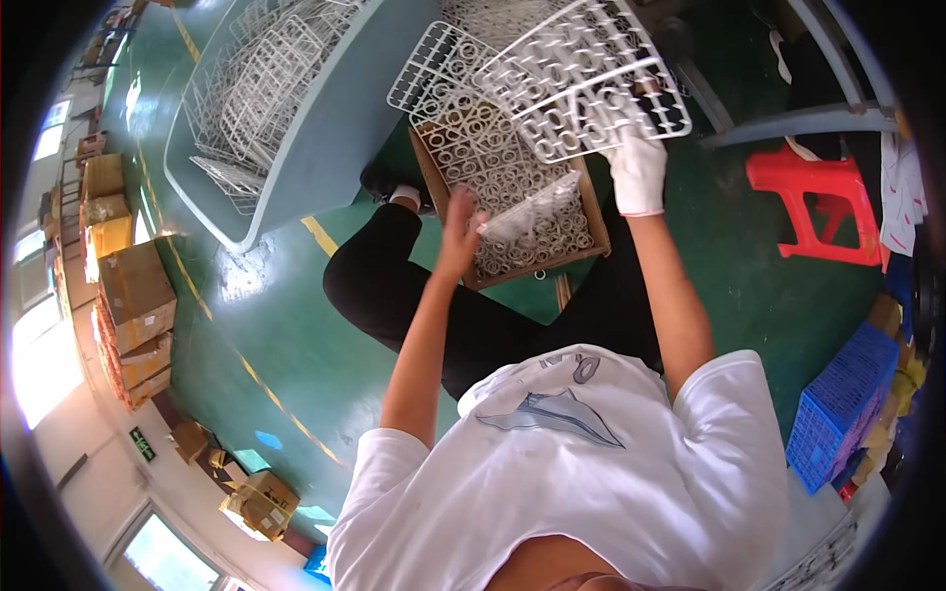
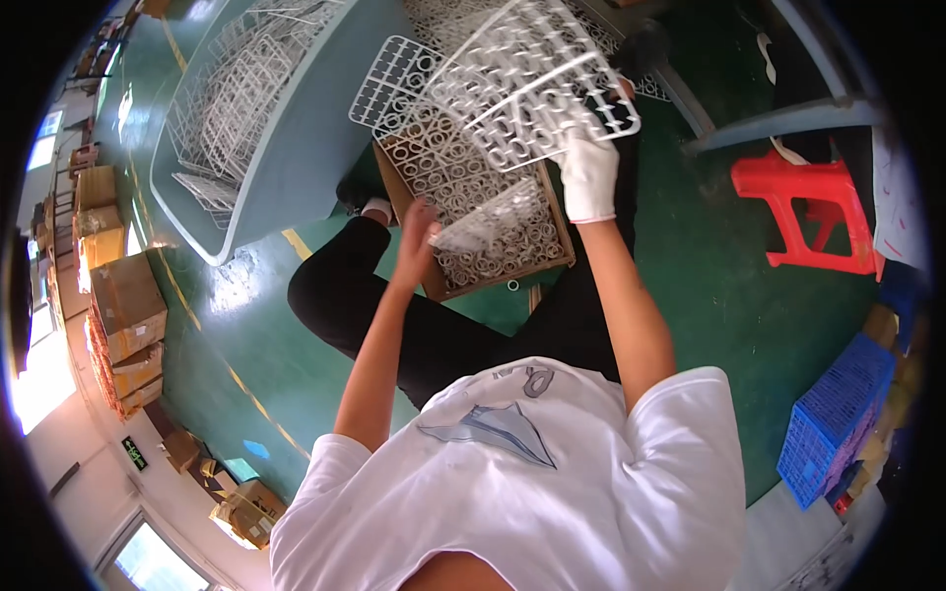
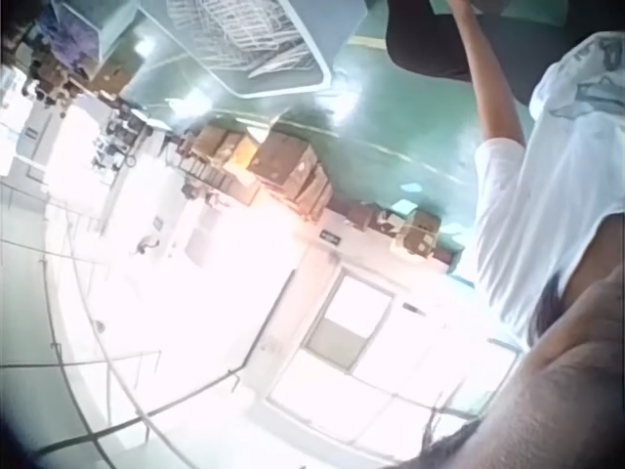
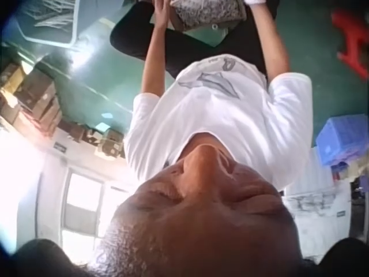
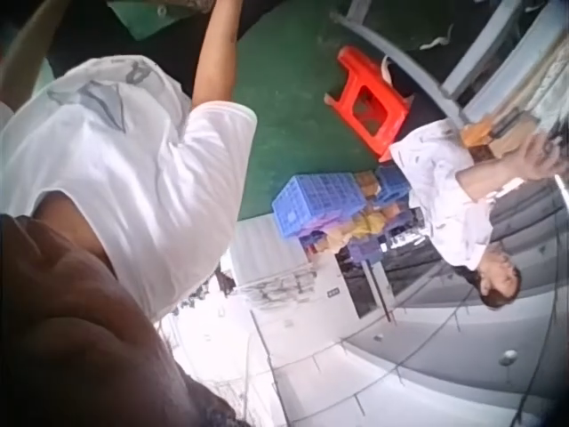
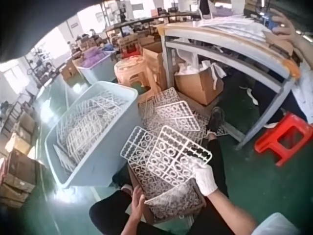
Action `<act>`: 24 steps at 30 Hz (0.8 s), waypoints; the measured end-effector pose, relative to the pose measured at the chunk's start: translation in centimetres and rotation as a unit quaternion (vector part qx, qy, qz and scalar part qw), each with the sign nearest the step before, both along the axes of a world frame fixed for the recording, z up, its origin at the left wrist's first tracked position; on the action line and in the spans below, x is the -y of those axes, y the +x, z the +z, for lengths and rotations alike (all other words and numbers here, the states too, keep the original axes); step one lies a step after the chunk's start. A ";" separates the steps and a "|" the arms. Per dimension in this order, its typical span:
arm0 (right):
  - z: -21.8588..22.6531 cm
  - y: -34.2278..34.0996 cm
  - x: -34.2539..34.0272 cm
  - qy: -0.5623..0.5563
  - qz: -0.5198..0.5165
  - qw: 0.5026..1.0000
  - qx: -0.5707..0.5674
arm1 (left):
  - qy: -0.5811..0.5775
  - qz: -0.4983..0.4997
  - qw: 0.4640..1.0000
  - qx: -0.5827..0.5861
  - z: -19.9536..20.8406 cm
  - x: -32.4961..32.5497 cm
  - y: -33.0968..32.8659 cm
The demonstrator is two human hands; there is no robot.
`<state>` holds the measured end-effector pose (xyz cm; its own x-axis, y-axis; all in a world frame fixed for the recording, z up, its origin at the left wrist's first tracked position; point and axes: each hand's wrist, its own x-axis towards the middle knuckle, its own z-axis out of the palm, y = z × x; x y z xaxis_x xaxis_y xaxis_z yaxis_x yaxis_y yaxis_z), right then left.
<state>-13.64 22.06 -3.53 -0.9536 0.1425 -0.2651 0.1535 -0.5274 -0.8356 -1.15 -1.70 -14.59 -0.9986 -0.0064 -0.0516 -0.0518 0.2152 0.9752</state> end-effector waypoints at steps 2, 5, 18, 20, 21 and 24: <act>0.3 -0.3 -1.6 0.012 0.011 1.000 -0.011 | -0.051 -0.121 0.991 0.012 -1.7 -1.0 1.0; 0.4 1.8 -4.2 -0.075 0.045 0.996 -0.017 | -0.036 -0.166 0.974 0.151 -0.6 -2.2 1.0; 2.9 10.1 -2.4 0.137 0.128 0.981 0.057 | 0.471 -0.236 0.822 0.218 6.4 -1.1 1.2; 1.1 8.6 -1.0 0.277 0.176 0.945 0.016 | 0.460 -0.172 0.835 0.247 7.6 -1.3 2.6; 0.8 8.3 -0.6 0.336 0.193 0.922 0.001 | 0.470 -0.117 0.840 0.245 8.2 -1.4 3.0; 3.2 6.9 2.3 0.635 0.132 0.761 -0.006 | 0.472 0.044 0.862 0.182 9.2 -1.3 4.3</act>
<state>-6.78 19.72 -0.35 -0.9948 0.0794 -0.0641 0.1020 0.7546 -0.6482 3.15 -0.41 -5.39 -0.9127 0.1356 -0.3854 -0.3675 -0.6848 0.6293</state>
